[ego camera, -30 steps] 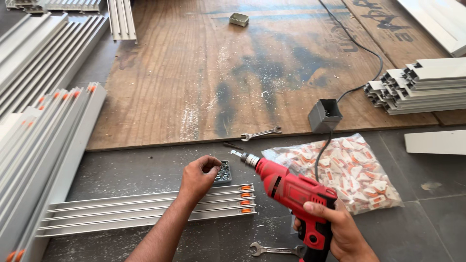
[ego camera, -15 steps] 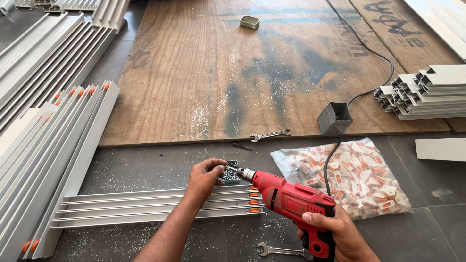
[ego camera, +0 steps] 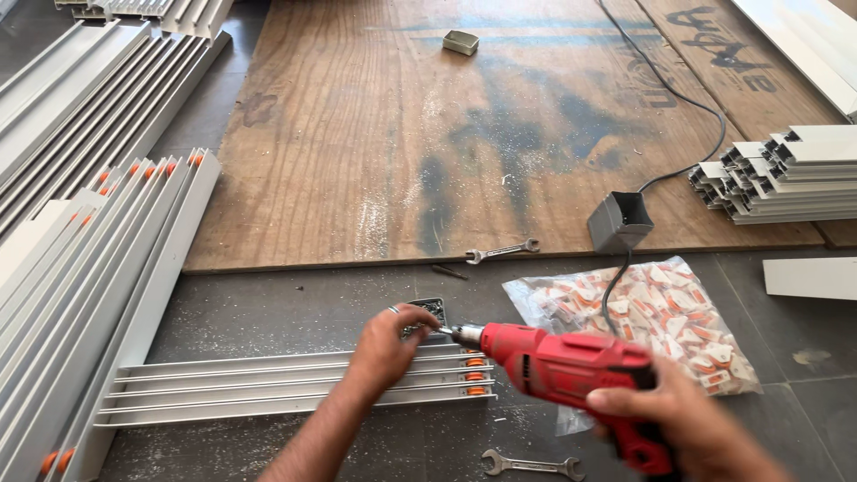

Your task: The person assembles aluminum window frame components by inserting orange plastic spacers and securing them with screws using a red power drill. They handle multiple frame sections, aligning them and fastening the spacers before stacking the completed units.

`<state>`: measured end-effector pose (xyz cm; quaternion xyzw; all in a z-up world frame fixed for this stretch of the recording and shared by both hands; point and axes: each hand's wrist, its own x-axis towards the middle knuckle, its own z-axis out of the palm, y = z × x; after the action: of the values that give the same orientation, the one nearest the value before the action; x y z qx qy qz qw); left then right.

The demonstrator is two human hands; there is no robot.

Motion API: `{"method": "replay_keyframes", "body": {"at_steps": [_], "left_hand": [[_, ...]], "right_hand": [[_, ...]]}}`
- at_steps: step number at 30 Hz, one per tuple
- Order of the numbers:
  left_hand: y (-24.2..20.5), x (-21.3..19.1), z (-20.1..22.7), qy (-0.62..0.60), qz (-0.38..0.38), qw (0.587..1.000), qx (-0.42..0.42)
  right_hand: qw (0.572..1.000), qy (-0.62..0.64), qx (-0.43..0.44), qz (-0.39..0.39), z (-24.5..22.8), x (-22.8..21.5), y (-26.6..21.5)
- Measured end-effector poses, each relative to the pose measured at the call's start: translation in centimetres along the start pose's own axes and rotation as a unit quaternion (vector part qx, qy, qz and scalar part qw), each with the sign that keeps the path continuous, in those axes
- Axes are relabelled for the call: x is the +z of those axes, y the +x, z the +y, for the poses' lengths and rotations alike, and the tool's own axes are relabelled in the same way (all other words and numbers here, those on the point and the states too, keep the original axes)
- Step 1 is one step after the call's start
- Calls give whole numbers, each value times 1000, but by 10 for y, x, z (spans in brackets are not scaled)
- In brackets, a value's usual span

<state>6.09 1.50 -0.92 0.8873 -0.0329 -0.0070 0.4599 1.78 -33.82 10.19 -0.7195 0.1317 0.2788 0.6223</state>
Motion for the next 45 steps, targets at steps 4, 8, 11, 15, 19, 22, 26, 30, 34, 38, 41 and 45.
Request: {"method": "replay_keyframes", "body": {"at_steps": [4,8,11,15,19,22,26,30,34,38,41,45], "left_hand": [[-23,2,15,32,-54,997,53],[-44,2,28,117,-95,985,81],[-47,3,33,186,-161,968,48],[-46,8,34,228,-194,953,48],[-45,12,30,236,-184,952,67],[-45,16,28,237,-170,953,76],[-46,16,27,219,-153,960,79],[-46,15,28,223,-149,961,75],[-45,17,29,227,-147,960,75],[-44,18,28,229,-142,960,81],[-44,18,28,239,-148,957,73],[-44,18,29,219,-146,963,64]], "right_hand": [[981,-175,73,27,-62,-6,-7],[944,-327,6,-40,-127,25,-17],[893,-444,70,-15,-163,65,-27],[851,-505,144,-2,-180,106,-32],[843,-522,133,-13,-173,117,-29],[820,-569,24,-60,-168,118,-23],[802,-594,48,-41,-169,123,-22],[802,-593,51,-43,-172,126,-22],[807,-587,47,-44,-172,125,-22],[798,-598,59,-44,-174,126,-21],[786,-614,54,-46,-175,128,-22],[745,-663,17,-72,-175,138,-21]]}}
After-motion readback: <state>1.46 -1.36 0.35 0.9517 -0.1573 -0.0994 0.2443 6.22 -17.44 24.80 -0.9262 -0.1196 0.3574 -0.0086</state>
